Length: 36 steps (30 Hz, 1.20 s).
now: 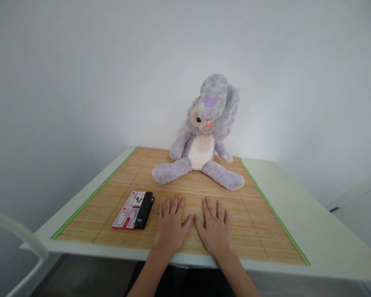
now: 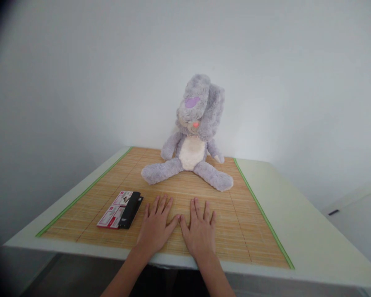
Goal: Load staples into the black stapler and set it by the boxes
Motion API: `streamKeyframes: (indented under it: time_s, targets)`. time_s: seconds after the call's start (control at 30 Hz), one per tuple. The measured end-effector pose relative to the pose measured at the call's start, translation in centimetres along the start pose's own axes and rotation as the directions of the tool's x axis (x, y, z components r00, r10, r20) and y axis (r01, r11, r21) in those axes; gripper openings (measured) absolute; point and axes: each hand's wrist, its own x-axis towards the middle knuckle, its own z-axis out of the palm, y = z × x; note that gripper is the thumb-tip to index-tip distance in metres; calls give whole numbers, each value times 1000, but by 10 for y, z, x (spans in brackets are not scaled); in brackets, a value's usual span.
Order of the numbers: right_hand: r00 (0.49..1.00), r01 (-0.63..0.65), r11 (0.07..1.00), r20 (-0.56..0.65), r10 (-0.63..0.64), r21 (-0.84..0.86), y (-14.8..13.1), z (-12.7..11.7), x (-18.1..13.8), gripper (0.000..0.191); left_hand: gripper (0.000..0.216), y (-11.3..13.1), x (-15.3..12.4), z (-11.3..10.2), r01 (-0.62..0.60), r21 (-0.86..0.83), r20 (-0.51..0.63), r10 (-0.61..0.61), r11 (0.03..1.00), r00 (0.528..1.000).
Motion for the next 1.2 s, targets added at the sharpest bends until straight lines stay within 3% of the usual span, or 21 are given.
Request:
streamKeyframes:
  time_s: [0.53,1.2]
  targets:
    - [999,-4,1000,-53,2,-31,0,4,-1,67,64,-1,-1,1,-2,5,-6,2,1000,1000]
    - [1000,12,1000,-6,-12,-6,1,-1,1,67,66,0,1,-2,13,-21,33,-12,1000,999]
